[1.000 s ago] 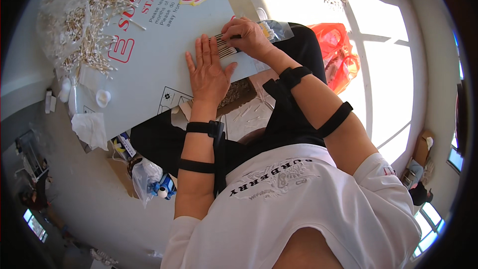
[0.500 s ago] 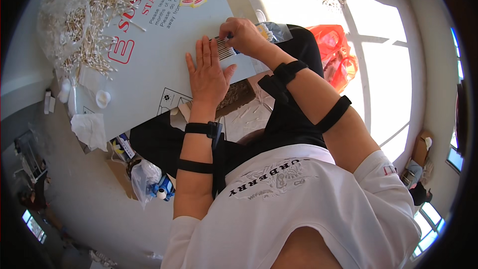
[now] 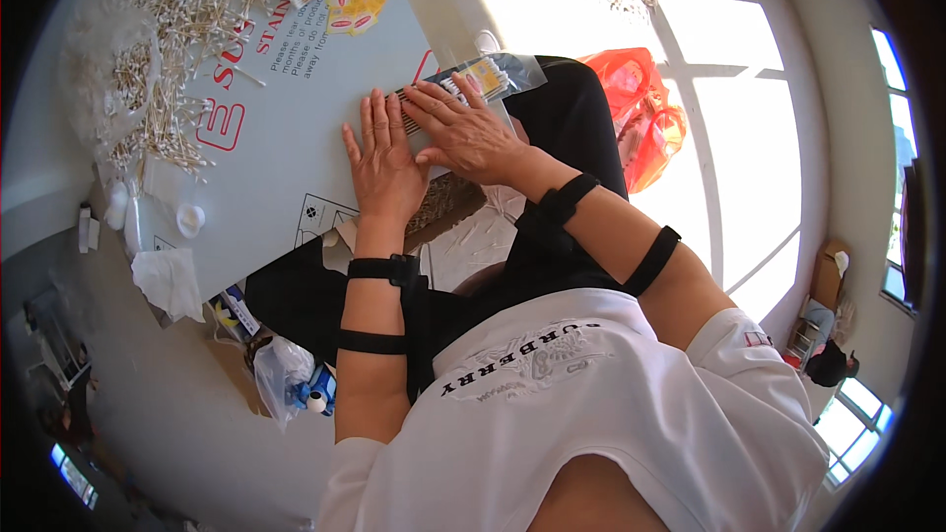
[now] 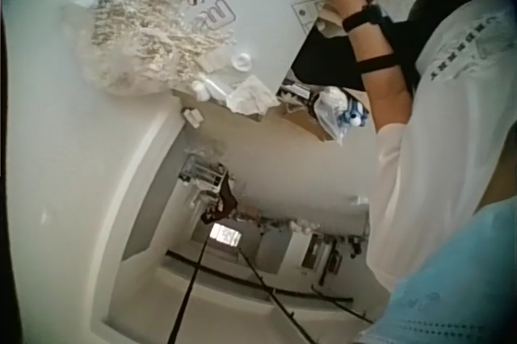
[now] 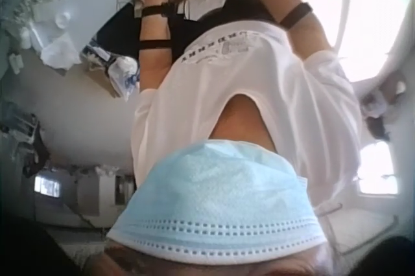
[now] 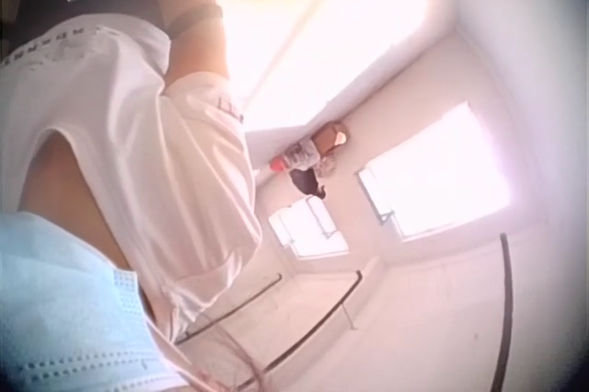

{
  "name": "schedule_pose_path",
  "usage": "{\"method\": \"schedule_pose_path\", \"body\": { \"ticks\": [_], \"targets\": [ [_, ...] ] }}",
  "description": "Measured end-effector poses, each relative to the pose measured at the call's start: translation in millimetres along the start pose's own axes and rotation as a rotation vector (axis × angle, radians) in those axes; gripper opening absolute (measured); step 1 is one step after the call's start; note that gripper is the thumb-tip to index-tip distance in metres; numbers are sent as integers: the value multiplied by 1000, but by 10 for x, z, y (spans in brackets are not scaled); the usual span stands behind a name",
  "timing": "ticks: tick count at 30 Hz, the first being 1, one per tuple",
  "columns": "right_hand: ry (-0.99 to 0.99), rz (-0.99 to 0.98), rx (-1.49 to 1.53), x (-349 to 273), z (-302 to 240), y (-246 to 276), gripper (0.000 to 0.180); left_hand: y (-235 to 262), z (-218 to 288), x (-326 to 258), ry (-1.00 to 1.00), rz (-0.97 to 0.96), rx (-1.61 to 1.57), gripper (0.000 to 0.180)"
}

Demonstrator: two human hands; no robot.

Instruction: Packaging cotton swabs into small plastic bags.

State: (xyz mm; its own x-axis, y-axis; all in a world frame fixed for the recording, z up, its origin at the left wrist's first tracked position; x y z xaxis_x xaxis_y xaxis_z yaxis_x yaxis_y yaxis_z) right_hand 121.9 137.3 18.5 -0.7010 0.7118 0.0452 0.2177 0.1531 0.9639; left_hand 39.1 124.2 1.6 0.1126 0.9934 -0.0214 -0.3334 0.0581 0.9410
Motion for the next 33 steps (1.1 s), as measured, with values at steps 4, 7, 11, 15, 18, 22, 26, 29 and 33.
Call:
{"method": "schedule_pose_path", "body": {
  "ticks": [4, 7, 11, 15, 18, 22, 26, 29, 33],
  "targets": [
    [-331, 255, -114, -186, 801, 380, 61, 48, 31, -6, -11, 53, -60, 80],
    [-263, 195, -184, -156, 963, 301, 57, 34, 50, 19, -15, 21, -32, 79],
    [-323, 151, -21, -154, 991, 61, 58, 13, 108, 48, -18, 15, -31, 80],
    [-373, 168, 61, -168, 1018, 1, 59, -12, 181, 95, -14, 33, -49, 82],
    [-387, 188, 69, -170, 1019, -9, 58, -62, 279, 141, -26, 34, -46, 82],
    [-397, 193, 83, -177, 1035, -13, 58, -129, 417, 221, -52, 29, -56, 83],
    [-381, 202, 70, -151, 1006, -13, 59, -163, 526, 279, -53, 37, -83, 83],
    [-378, 230, 73, -172, 1020, 7, 58, -156, 531, 290, -65, 58, -110, 81],
    [-698, 614, 410, -523, 1451, 212, 53, 129, 323, 269, -48, 358, -649, 71]
  ]
}}
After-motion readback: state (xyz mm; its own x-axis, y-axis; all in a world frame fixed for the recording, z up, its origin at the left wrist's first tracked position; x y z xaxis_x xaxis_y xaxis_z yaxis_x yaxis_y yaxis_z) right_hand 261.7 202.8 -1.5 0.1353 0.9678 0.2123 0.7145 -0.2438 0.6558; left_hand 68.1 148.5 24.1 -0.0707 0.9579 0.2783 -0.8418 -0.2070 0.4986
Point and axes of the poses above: each hand's wrist, its own x-axis towards the middle knuckle, its own y-axis out of the back of the hand, z = x × y, the point moved 10 cm from there along x, towards the middle knuckle, and after that the axes turned 5 degrees about -x, right-handed, at the moved point
